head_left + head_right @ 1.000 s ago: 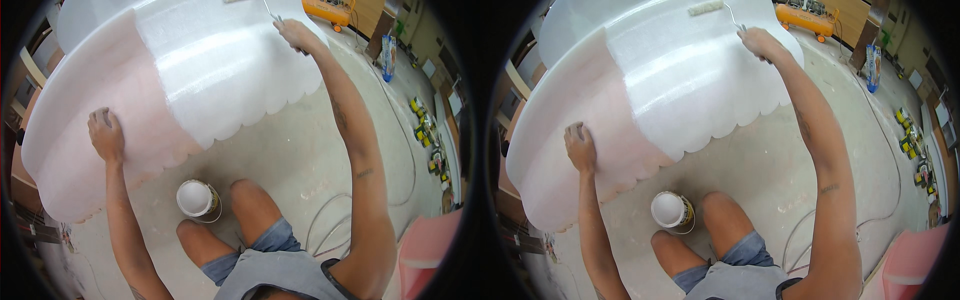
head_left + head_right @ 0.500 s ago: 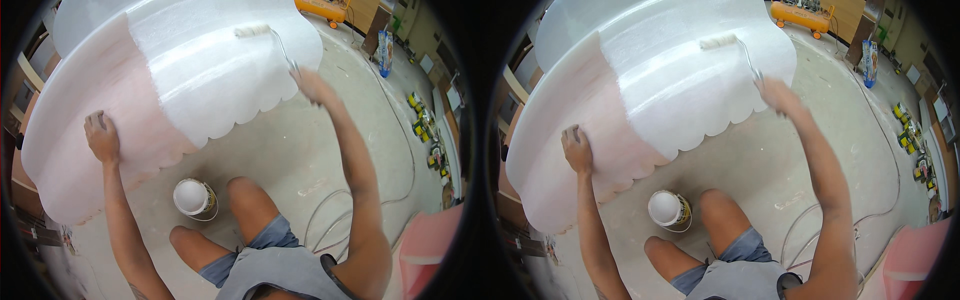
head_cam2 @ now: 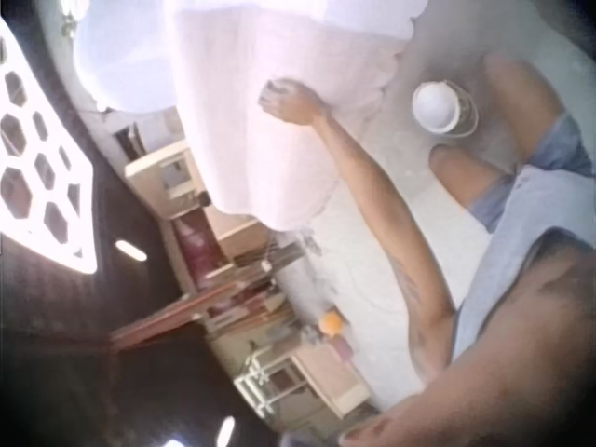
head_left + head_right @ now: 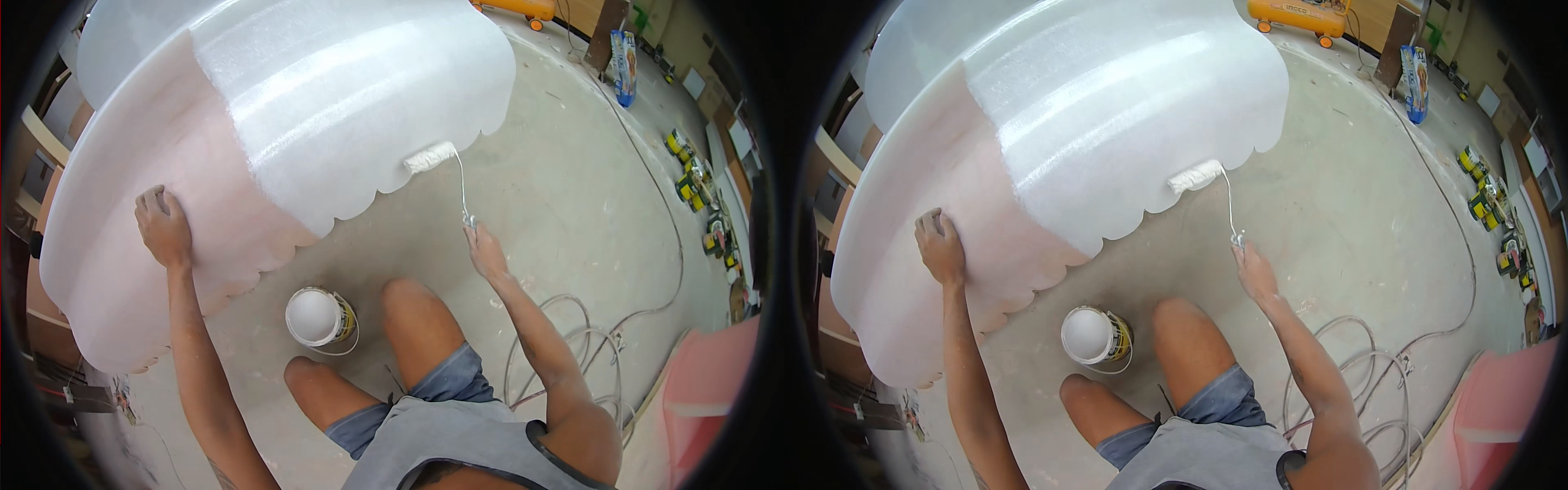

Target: The person is painting a large white piece of furniture using a paint roller.

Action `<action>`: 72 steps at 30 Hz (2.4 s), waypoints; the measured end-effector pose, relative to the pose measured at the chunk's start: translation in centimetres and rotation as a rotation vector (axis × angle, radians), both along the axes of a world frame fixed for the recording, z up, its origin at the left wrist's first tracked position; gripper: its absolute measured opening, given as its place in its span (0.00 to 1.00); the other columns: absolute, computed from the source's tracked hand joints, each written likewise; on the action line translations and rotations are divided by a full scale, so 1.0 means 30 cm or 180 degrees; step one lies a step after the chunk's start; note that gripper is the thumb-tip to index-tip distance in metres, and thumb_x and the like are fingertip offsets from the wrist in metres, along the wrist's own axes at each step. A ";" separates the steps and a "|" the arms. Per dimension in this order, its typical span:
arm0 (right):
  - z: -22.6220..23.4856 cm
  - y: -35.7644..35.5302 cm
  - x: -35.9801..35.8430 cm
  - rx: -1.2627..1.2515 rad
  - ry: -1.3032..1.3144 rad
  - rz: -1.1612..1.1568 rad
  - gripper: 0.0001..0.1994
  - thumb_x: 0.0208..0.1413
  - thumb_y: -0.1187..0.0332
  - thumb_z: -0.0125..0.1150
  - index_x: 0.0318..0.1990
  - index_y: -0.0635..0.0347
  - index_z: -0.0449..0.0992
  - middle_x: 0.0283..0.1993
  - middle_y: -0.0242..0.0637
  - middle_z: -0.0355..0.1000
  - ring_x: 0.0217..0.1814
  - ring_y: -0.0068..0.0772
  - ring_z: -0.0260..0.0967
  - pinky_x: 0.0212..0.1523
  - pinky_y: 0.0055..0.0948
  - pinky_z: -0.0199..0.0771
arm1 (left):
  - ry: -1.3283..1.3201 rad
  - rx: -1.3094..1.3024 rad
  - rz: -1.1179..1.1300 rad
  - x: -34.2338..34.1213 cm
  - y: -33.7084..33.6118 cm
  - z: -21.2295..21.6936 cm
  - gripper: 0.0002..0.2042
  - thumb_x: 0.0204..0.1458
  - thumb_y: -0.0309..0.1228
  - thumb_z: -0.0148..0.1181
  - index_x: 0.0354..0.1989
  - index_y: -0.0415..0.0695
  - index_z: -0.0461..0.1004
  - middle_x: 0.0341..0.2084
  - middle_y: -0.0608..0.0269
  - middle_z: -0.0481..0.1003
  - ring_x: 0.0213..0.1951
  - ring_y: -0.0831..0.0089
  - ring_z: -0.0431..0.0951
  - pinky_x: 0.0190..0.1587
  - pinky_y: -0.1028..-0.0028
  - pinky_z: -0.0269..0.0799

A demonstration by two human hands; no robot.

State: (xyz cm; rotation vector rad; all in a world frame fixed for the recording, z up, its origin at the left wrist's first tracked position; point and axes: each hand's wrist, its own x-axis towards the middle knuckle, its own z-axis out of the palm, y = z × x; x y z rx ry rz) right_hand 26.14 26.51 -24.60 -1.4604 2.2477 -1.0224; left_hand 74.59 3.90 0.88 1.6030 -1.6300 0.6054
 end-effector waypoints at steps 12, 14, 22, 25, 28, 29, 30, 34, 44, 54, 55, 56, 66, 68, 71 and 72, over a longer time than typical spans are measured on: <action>0.939 -0.594 0.044 0.0401 0.0392 0.0389 0.24 0.69 0.55 0.43 0.37 0.71 0.76 0.29 0.59 0.77 0.28 0.56 0.78 0.34 0.51 0.80 | -0.0128 -0.0196 -0.0076 0.001 -0.013 -0.001 0.12 0.63 0.35 0.51 0.49 0.45 0.76 0.50 0.61 0.75 0.54 0.59 0.74 0.55 0.60 0.72; 1.104 -0.683 0.073 0.0600 0.0512 0.0423 0.21 0.66 0.59 0.43 0.35 0.70 0.77 0.27 0.53 0.77 0.24 0.46 0.77 0.31 0.44 0.80 | -0.0050 -0.0135 -0.0086 0.000 -0.008 -0.003 0.12 0.63 0.35 0.51 0.48 0.45 0.76 0.49 0.61 0.75 0.54 0.58 0.74 0.55 0.60 0.71; 1.340 -1.081 0.029 0.0210 0.0406 0.0088 0.15 0.61 0.65 0.42 0.27 0.63 0.71 0.21 0.41 0.69 0.20 0.35 0.66 0.25 0.40 0.69 | -0.0070 -0.0146 -0.0107 -0.032 -0.013 -0.004 0.11 0.62 0.34 0.52 0.47 0.44 0.76 0.49 0.61 0.75 0.53 0.58 0.74 0.57 0.60 0.70; 1.338 -1.052 0.032 0.0317 0.0595 0.0260 0.16 0.62 0.64 0.41 0.26 0.63 0.71 0.19 0.42 0.68 0.19 0.36 0.66 0.25 0.42 0.69 | -0.0062 -0.0126 -0.0101 -0.008 -0.008 -0.008 0.11 0.62 0.34 0.52 0.47 0.44 0.76 0.49 0.61 0.75 0.54 0.58 0.74 0.57 0.60 0.70; 1.247 -0.827 0.052 0.0231 0.0676 0.0530 0.23 0.66 0.58 0.39 0.27 0.67 0.72 0.19 0.45 0.70 0.20 0.42 0.70 0.26 0.48 0.73 | -0.0137 -0.0163 -0.0113 0.023 -0.008 0.000 0.11 0.62 0.34 0.52 0.47 0.45 0.76 0.49 0.62 0.75 0.54 0.58 0.74 0.56 0.60 0.70; 1.186 -0.764 0.014 0.0457 0.0830 0.0714 0.27 0.68 0.52 0.38 0.30 0.70 0.73 0.21 0.49 0.73 0.21 0.46 0.74 0.28 0.49 0.76 | -0.0189 -0.0235 -0.0135 0.018 0.001 0.008 0.11 0.62 0.34 0.52 0.48 0.45 0.76 0.50 0.62 0.75 0.54 0.59 0.73 0.56 0.60 0.70; 1.100 -0.662 0.033 0.0753 0.0668 0.0698 0.29 0.69 0.51 0.40 0.31 0.71 0.74 0.23 0.52 0.74 0.22 0.47 0.75 0.29 0.47 0.78 | -0.0211 -0.0201 -0.0117 0.032 0.008 0.008 0.11 0.62 0.34 0.52 0.48 0.45 0.76 0.50 0.62 0.75 0.54 0.59 0.73 0.56 0.60 0.70; 0.489 -0.350 -0.049 -0.0295 0.0215 0.0313 0.25 0.71 0.48 0.44 0.45 0.68 0.72 0.38 0.69 0.74 0.45 0.74 0.72 0.44 0.62 0.71 | -0.0059 -0.0110 -0.0070 -0.008 -0.011 0.002 0.12 0.62 0.34 0.52 0.48 0.45 0.77 0.50 0.62 0.75 0.54 0.59 0.73 0.56 0.60 0.71; -0.276 -0.027 0.031 0.0299 -0.0214 -0.0109 0.19 0.71 0.54 0.49 0.47 0.65 0.72 0.37 0.63 0.76 0.43 0.70 0.73 0.41 0.59 0.71 | -0.0071 -0.0023 -0.0025 -0.003 -0.014 -0.001 0.13 0.63 0.37 0.51 0.49 0.45 0.77 0.52 0.63 0.74 0.56 0.60 0.73 0.57 0.61 0.70; -0.112 -0.287 -0.083 -0.0503 -0.0074 -0.0265 0.19 0.72 0.54 0.48 0.49 0.64 0.70 0.38 0.65 0.74 0.44 0.72 0.71 0.42 0.58 0.70 | -0.0083 -0.0018 -0.0012 0.001 -0.020 -0.012 0.13 0.63 0.37 0.51 0.50 0.46 0.77 0.52 0.63 0.74 0.55 0.60 0.74 0.57 0.61 0.70; -0.066 -0.305 -0.096 -0.0540 -0.0041 -0.0283 0.19 0.72 0.54 0.48 0.49 0.64 0.70 0.38 0.66 0.74 0.44 0.73 0.71 0.42 0.58 0.70 | -0.0076 0.0019 -0.0018 -0.002 -0.023 -0.008 0.13 0.63 0.37 0.51 0.50 0.46 0.77 0.52 0.63 0.74 0.55 0.60 0.74 0.57 0.61 0.70; -0.037 -0.298 -0.107 -0.0479 -0.0059 -0.0275 0.19 0.72 0.54 0.48 0.49 0.64 0.70 0.38 0.66 0.74 0.44 0.73 0.71 0.42 0.58 0.70 | -0.0072 0.0057 -0.0028 -0.005 -0.021 -0.011 0.14 0.63 0.37 0.51 0.50 0.46 0.77 0.52 0.63 0.74 0.55 0.60 0.74 0.57 0.62 0.70; -0.516 0.035 -0.134 0.0556 0.0034 0.0037 0.23 0.73 0.49 0.44 0.52 0.64 0.72 0.39 0.65 0.75 0.46 0.71 0.72 0.46 0.58 0.69 | -0.0046 -0.0035 -0.0048 -0.003 -0.024 -0.029 0.13 0.63 0.37 0.52 0.50 0.47 0.77 0.51 0.63 0.75 0.55 0.62 0.74 0.57 0.63 0.70; -0.478 0.063 -0.056 0.0609 -0.0473 -0.0226 0.21 0.73 0.53 0.46 0.48 0.65 0.72 0.34 0.63 0.73 0.40 0.68 0.72 0.40 0.55 0.69 | -0.0089 -0.0025 0.0042 0.015 -0.012 0.002 0.13 0.63 0.37 0.53 0.49 0.47 0.77 0.50 0.63 0.75 0.54 0.62 0.74 0.56 0.62 0.71; -0.384 0.013 -0.036 0.0327 -0.0540 -0.0374 0.18 0.72 0.56 0.49 0.47 0.67 0.71 0.40 0.63 0.75 0.44 0.70 0.72 0.42 0.56 0.69 | -0.0032 -0.0111 -0.0027 0.004 -0.008 0.006 0.12 0.63 0.37 0.53 0.48 0.47 0.78 0.49 0.63 0.75 0.53 0.61 0.74 0.55 0.62 0.71; -0.344 -0.019 -0.037 0.0323 -0.0512 -0.0372 0.18 0.72 0.56 0.49 0.47 0.67 0.71 0.40 0.63 0.75 0.44 0.70 0.72 0.42 0.56 0.69 | -0.0004 -0.0114 -0.0024 -0.002 -0.012 -0.002 0.12 0.63 0.37 0.53 0.48 0.47 0.78 0.49 0.63 0.75 0.53 0.61 0.74 0.55 0.62 0.71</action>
